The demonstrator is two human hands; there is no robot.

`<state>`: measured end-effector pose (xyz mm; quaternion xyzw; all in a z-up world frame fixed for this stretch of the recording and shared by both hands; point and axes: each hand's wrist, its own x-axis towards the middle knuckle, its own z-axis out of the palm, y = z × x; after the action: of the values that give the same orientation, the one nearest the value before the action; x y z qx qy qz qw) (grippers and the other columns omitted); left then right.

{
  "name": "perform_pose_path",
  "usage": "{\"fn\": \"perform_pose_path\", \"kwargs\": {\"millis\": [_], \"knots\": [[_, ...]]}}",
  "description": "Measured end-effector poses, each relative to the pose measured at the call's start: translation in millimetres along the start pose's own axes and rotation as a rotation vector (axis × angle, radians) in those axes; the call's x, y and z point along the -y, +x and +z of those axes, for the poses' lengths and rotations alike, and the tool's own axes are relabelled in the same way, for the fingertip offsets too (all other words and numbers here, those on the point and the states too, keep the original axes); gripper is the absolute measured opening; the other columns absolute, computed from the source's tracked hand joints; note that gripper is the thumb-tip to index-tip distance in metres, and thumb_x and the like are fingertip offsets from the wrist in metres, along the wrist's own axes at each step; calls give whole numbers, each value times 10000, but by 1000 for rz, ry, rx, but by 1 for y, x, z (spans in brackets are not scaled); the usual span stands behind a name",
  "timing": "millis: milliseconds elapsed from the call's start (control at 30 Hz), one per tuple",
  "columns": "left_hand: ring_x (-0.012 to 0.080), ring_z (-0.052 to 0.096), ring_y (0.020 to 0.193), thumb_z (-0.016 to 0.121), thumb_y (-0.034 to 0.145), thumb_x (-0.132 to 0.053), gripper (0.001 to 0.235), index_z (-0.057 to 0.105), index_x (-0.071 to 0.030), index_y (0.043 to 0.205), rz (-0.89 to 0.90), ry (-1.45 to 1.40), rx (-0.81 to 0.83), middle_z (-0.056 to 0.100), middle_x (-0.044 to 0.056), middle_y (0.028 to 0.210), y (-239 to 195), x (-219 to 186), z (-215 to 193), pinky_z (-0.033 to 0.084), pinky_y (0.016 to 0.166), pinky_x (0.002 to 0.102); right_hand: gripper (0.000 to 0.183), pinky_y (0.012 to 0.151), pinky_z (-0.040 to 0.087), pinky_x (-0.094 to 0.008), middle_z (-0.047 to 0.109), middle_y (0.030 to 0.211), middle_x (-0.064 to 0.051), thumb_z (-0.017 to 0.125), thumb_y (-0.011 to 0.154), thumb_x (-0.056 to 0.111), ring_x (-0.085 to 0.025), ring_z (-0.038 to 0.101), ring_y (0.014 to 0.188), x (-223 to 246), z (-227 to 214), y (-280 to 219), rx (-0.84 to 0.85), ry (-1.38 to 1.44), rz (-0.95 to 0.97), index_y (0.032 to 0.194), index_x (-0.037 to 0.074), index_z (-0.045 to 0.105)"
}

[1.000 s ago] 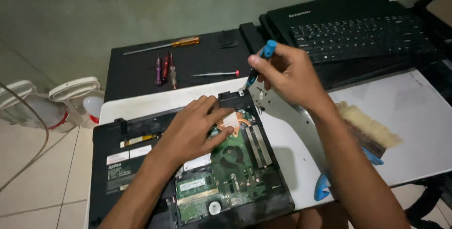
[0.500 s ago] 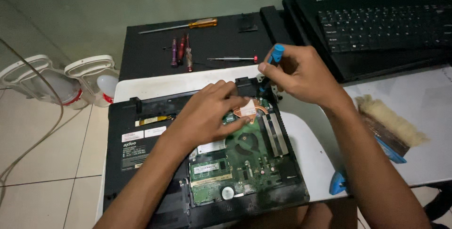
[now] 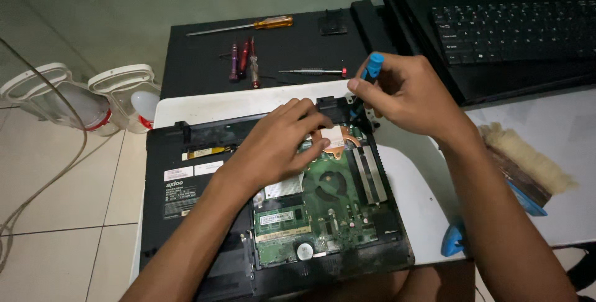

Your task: The person is repairing a laptop by removing and reattaching the cooling fan and heat sink. They use a screwdriver to unscrew and screw back components, carefully handling the internal parts.

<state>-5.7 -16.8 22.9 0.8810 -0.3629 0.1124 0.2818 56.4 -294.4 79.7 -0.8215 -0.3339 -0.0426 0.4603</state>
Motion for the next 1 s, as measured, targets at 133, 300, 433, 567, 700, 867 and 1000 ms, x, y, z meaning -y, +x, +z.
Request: {"fn": "perform_pose_path", "kwargs": {"millis": [133,300,433,567,700,867,1000], "knots": [[393,675,1087,740,1098,-258,204,768,-100,1223,-21,-6,6,667,117,1079,1,-5,-3,556,941,514,122,604,622,-456,770,715,-222,741,1143,47,-298,734,573,7,-1,-1,22,-8,-20,1085,-14,829],[397,646,1043,749,1090,-271,165,832,-129,1105,15,59,22,607,94,1057,-1,-7,-7,544,917,527,99,590,602,-521,748,738,-279,751,1089,37,-373,721,605,24,-5,3,113,-57,-58,1092,-48,801],[403,634,1021,748,1070,-247,151,838,-130,1039,12,24,-4,571,89,1041,-1,-4,-3,537,900,528,63,605,608,-446,734,722,-188,799,1079,77,-295,713,610,11,-7,2,100,-46,-63,1070,14,794],[401,633,1008,753,1070,-250,161,854,-128,1042,1,18,-20,552,90,1045,-2,-4,-3,529,888,533,64,582,603,-458,740,710,-184,797,1044,93,-319,702,580,22,-7,1,136,-65,-109,1027,31,805],[347,600,1089,716,1135,-195,228,840,-86,1293,119,38,-50,585,151,1156,-5,4,-5,475,862,516,62,793,527,-400,805,953,-63,776,1022,59,-202,749,835,21,-10,-3,266,-251,-253,972,60,814],[349,612,1047,631,1188,-228,274,859,-106,1280,97,-47,-47,577,121,1117,-5,11,-2,476,860,523,104,754,551,-445,812,956,-87,758,966,-6,-245,767,848,23,-10,-6,279,-238,-254,929,45,841],[324,595,1018,668,1163,-220,228,851,-139,1274,72,-59,-40,564,94,1094,-5,10,-3,460,869,511,181,746,504,-435,798,966,-54,683,871,12,-237,723,824,31,-5,-8,287,-320,-237,918,67,849]]}}
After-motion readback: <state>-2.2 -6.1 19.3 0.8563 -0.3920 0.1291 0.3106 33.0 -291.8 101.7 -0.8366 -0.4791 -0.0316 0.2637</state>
